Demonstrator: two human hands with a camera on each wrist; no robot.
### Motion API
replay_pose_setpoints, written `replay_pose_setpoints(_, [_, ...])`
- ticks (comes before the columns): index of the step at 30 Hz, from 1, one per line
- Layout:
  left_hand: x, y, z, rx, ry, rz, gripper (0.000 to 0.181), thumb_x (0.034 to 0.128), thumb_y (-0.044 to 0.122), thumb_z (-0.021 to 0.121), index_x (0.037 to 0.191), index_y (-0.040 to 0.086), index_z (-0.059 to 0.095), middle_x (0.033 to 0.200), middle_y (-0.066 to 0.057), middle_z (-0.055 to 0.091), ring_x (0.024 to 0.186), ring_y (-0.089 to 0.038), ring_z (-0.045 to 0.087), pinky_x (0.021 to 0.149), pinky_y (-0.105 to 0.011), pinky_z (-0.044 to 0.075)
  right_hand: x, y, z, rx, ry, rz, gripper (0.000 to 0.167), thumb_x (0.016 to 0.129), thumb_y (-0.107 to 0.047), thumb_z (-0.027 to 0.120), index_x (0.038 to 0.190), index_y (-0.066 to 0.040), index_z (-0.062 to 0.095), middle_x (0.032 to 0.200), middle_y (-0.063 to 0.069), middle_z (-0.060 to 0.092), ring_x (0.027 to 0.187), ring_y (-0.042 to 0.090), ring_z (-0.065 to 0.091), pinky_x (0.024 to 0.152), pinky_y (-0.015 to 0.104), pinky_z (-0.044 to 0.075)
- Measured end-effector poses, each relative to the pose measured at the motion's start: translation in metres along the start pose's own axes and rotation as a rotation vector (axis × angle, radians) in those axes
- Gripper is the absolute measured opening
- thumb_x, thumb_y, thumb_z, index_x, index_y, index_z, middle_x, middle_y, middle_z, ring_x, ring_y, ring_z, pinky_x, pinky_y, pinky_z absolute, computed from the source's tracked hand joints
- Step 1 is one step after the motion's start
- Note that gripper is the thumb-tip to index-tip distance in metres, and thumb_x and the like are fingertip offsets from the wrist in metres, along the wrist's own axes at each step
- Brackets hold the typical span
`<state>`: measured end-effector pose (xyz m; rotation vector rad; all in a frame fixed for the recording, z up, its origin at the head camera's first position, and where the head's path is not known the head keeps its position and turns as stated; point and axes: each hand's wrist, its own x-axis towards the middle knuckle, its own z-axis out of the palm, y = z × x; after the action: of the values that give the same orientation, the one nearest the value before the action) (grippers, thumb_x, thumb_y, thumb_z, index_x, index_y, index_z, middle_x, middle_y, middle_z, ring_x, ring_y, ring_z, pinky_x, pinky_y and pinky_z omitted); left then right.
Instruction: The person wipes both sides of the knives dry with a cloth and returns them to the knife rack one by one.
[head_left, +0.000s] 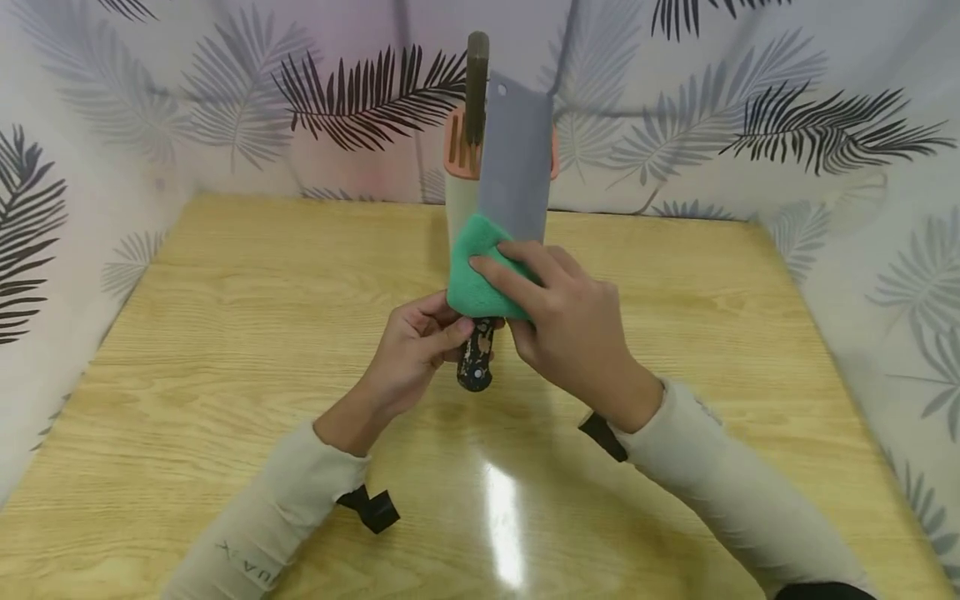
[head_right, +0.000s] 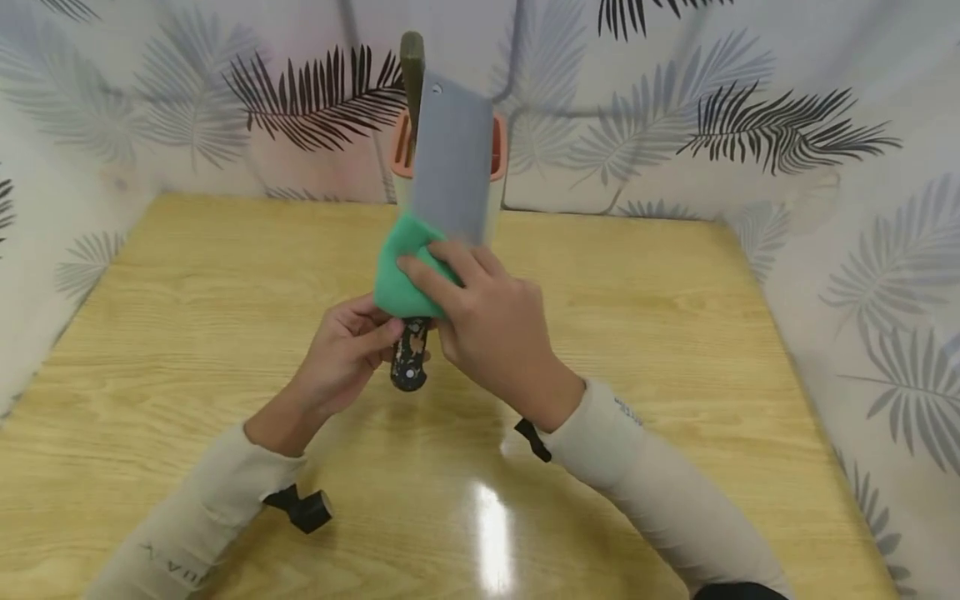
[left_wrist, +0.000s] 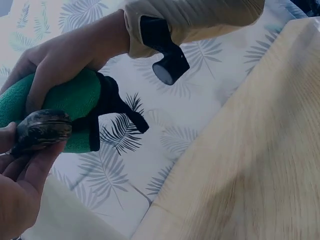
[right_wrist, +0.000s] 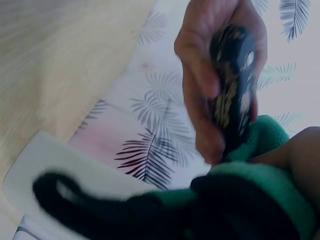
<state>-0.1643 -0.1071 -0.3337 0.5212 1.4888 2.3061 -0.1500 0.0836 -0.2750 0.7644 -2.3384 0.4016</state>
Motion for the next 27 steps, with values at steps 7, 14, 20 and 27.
replay_pose_setpoints(7, [0.0, -0.002, 0.002, 0.063, -0.083, 0.057, 0.045, 0.0941, -0.012, 0.044, 0.137, -0.024, 0.037, 0.108, 0.012, 0.07, 0.095, -0.004, 0.067, 0.079, -0.021, 0.06, -0.019, -0.02, -0.008, -0.107, 0.049, -0.077, 0.044, 0.084, 0.001, 0.062, 0.122, -0.02, 0.071, 0.12, 0.01, 0.069, 0.099, 0.031, 0.068, 0.053, 0.046, 0.06])
replay_pose_setpoints(14, [0.0, -0.001, 0.006, -0.004, -0.187, 0.091, 0.06, 0.101, 0.012, 0.058, 0.145, -0.019, 0.031, 0.121, 0.008, 0.069, 0.11, -0.005, 0.067, 0.092, -0.02, 0.058, -0.052, -0.041, -0.011, -0.113, 0.041, -0.11, 0.042, 0.082, 0.002, 0.064, 0.116, -0.02, 0.073, 0.114, 0.008, 0.071, 0.095, 0.028, 0.07, 0.057, 0.04, 0.062])
replay_pose_setpoints(20, [0.003, 0.0, 0.01, -0.061, -0.199, 0.039, 0.063, 0.0972, 0.019, 0.065, 0.143, -0.014, 0.038, 0.122, 0.001, 0.069, 0.111, -0.01, 0.069, 0.095, -0.024, 0.057, -0.074, -0.053, -0.014, -0.167, -0.006, -0.172, 0.043, 0.084, 0.001, 0.047, 0.113, -0.019, 0.073, 0.111, 0.005, 0.071, 0.093, 0.024, 0.07, 0.052, 0.03, 0.058])
replay_pose_setpoints(27, [0.001, -0.007, 0.013, -0.089, -0.259, 0.088, 0.07, 0.0945, 0.022, 0.068, 0.144, -0.016, 0.038, 0.118, 0.005, 0.072, 0.104, -0.007, 0.07, 0.086, -0.021, 0.06, -0.057, -0.037, -0.025, -0.14, 0.102, -0.042, 0.046, 0.078, 0.005, 0.05, 0.111, -0.018, 0.073, 0.112, 0.008, 0.071, 0.09, 0.028, 0.068, 0.052, 0.041, 0.059])
